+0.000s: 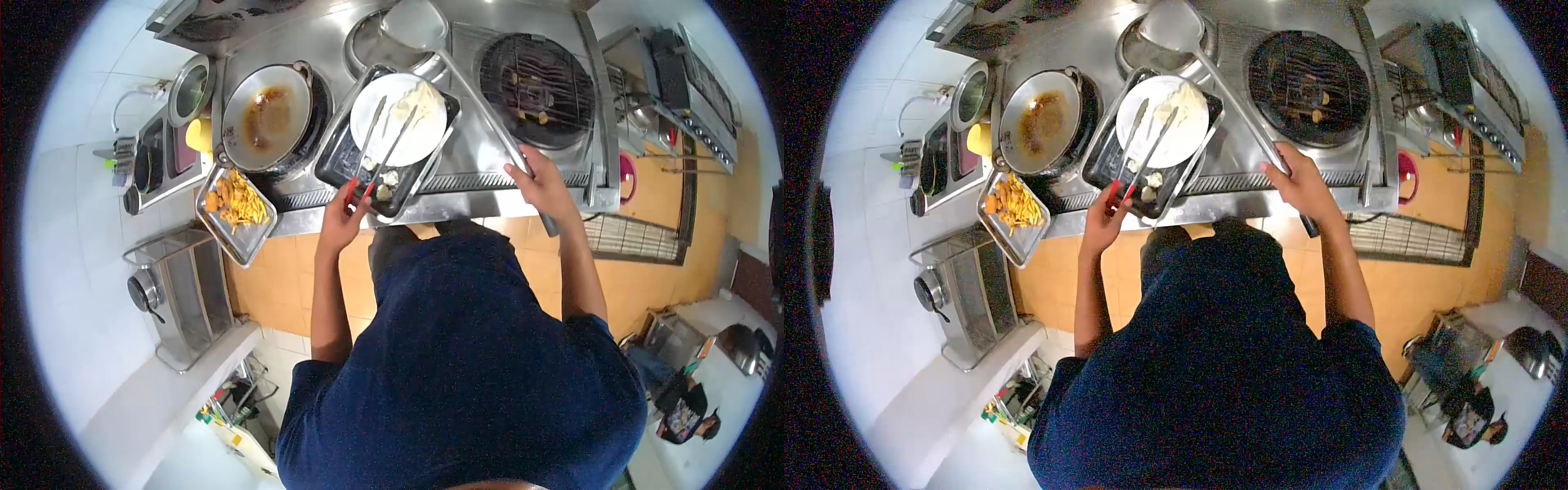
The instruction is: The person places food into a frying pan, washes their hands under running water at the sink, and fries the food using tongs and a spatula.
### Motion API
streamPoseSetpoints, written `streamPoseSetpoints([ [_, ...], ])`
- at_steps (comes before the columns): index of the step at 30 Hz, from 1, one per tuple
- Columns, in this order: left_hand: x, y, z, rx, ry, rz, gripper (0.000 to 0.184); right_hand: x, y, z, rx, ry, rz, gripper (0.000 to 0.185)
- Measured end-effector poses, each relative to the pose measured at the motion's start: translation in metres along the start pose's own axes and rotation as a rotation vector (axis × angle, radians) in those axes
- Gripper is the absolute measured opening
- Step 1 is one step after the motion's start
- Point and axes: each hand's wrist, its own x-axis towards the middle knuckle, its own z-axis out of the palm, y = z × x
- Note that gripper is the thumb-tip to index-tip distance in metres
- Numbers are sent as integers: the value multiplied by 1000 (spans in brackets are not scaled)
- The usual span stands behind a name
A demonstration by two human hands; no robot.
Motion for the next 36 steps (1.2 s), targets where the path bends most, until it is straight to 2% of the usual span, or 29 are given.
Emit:
streamPoseSetpoints([
  [3, -7, 15, -10, 248, 56, 10, 48, 8, 1, -23, -62, -53, -51, 37],
  [4, -7, 19, -16, 413, 72, 38, 51, 10, 1, -29, -73, -62, -33, 35],
  [5, -11, 23, -21, 483, 79, -10, 52, 12, 4, -35, -90, -81, -54, 34],
  [7, -12, 26, -29, 576, 156, 100, 50, 16, 5, -47, -132, -119, -99, 31],
  [10, -8, 43, -35, 651, 154, 89, 47, 16, -22, -65, -263, -148, 26, 28],
  [14, 0, 41, -37, 684, 155, 131, 48, 26, -14, -84, -354, -107, -289, 27],
  [17, -7, 30, -39, 476, 187, 131, 51, 38, -6, -89, -386, -134, -235, 26],
  [18, -11, 21, -37, 307, 201, 100, 51, 38, -15, -88, -344, -185, -123, 24],
  [20, -26, 4, -32, -30, 251, 33, 52, 47, -16, -66, -115, -303, -26, 23],
  [22, -31, 10, -23, -209, 287, -70, 51, 48, -24, -34, 143, -366, 63, 21],
  [25, -35, 14, -6, -446, 433, -197, 48, 67, -34, 14, 70, -438, 42, 20],
  [27, -34, 16, 5, -495, 594, -286, 46, 82, -32, 51, 41, -439, -39, 20],
  [28, -34, 18, 7, -456, 662, -294, 44, 85, -41, 70, 26, -436, -80, 20],
  [29, -35, 14, 5, -454, 700, -280, 43, 85, -52, 84, 64, -443, -27, 21],
  [31, -37, 3, 0, -450, 774, -248, 42, 94, -52, 115, 35, -429, -157, 23],
  [34, -45, -21, -17, -231, 816, -225, 28, 98, -66, 141, 4, -433, -210, 22],
  [35, -45, -31, -25, -140, 821, -230, 25, 98, -71, 149, 26, -461, -161, 21],
  [36, -45, -35, -32, -295, 780, -225, 24, 96, -76, 156, 46, -487, -109, 21],
])
